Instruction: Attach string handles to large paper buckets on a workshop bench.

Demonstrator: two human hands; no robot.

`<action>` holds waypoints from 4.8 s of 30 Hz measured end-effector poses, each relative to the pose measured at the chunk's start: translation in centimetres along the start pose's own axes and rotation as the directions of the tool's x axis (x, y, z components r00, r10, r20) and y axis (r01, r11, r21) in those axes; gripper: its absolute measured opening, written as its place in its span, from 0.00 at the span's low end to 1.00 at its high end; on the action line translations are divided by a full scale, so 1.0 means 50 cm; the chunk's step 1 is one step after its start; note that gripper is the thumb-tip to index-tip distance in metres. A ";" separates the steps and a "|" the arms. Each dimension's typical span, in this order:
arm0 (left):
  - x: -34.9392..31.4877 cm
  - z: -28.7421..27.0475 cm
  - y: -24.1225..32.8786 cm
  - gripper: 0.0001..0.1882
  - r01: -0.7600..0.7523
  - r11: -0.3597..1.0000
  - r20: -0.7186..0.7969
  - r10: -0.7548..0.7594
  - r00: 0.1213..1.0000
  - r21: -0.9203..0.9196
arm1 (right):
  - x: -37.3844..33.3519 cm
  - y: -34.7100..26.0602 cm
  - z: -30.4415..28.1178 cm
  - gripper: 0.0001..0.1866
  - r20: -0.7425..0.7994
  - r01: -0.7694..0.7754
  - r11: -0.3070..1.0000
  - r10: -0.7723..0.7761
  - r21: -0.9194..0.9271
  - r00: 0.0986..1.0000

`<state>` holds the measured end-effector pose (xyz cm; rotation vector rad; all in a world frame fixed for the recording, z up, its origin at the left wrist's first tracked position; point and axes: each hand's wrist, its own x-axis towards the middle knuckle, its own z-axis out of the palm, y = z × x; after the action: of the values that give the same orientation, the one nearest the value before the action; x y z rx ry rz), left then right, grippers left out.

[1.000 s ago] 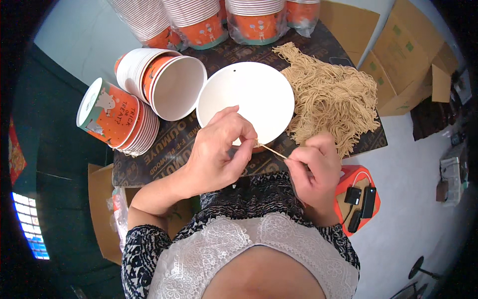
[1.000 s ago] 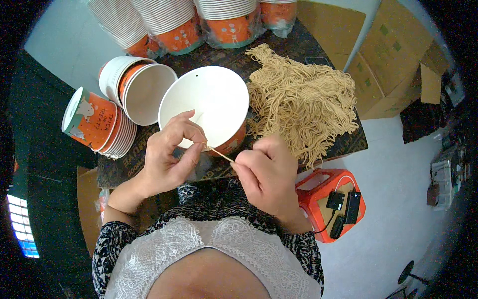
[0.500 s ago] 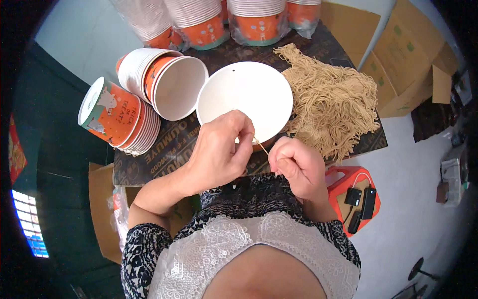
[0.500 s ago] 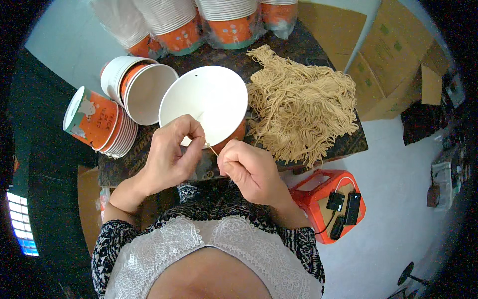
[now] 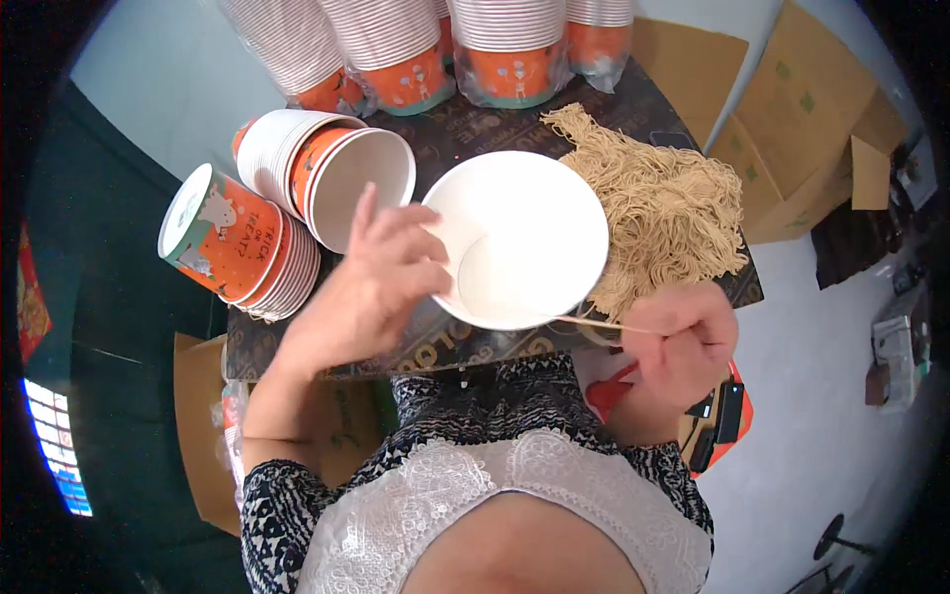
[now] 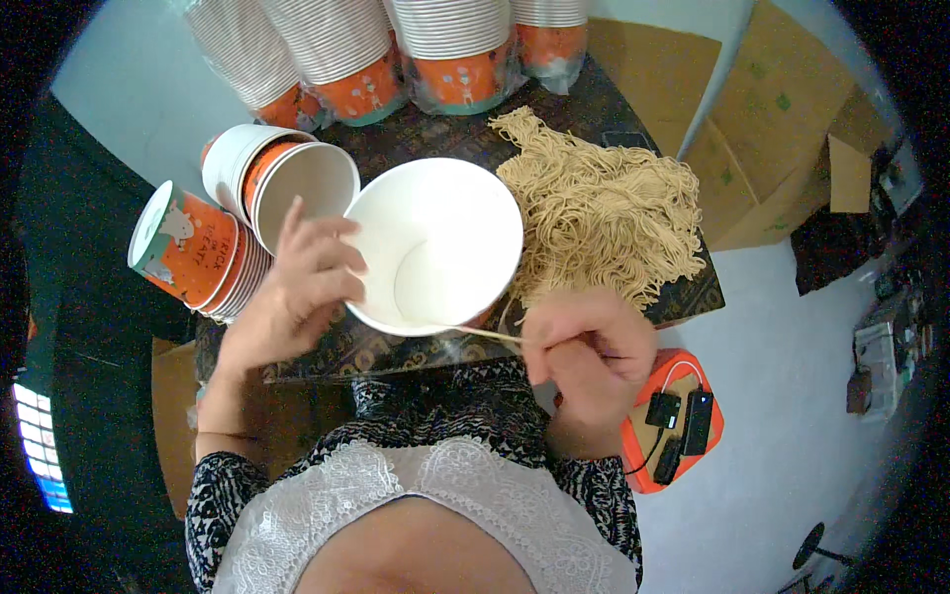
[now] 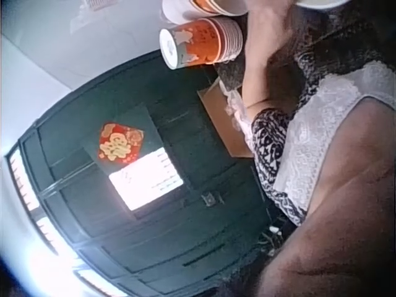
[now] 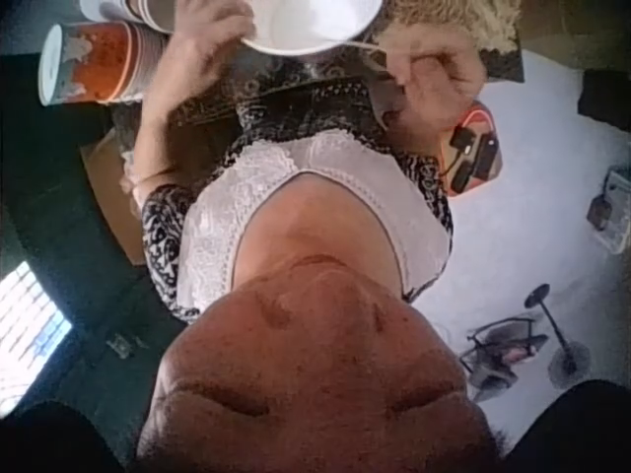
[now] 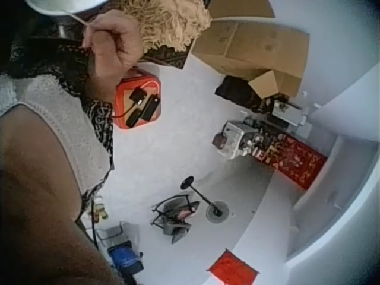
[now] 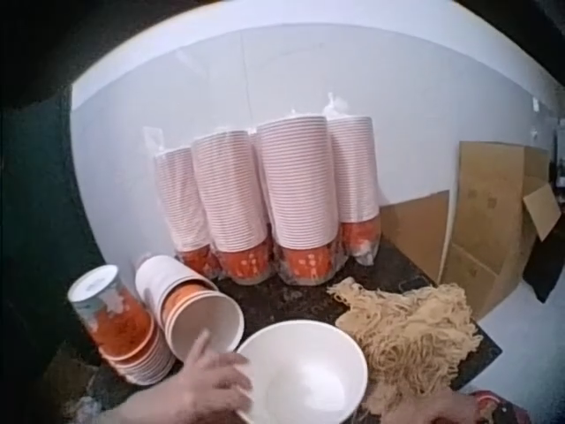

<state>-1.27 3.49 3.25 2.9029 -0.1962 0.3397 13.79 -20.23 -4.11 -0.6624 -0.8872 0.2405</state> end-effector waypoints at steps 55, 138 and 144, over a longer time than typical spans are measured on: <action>0.024 0.124 0.105 0.11 -0.066 0.996 -0.496 0.088 0.864 0.063 | 0.004 0.024 0.066 0.12 0.165 -0.018 0.808 0.143 -0.589 0.976; 0.090 0.019 0.018 0.06 0.357 0.734 0.191 -0.303 0.934 -0.578 | 0.039 0.057 0.044 0.10 0.286 0.264 0.358 0.008 -0.896 0.958; 0.087 0.031 0.025 0.09 0.314 0.577 0.165 -0.295 0.941 -0.754 | 0.048 0.064 0.051 0.09 0.227 0.222 0.381 -0.032 -0.897 0.973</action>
<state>3.06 1.48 3.04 2.0082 0.1417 0.1078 13.51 -15.53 -3.45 -1.6515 -1.2278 -0.4244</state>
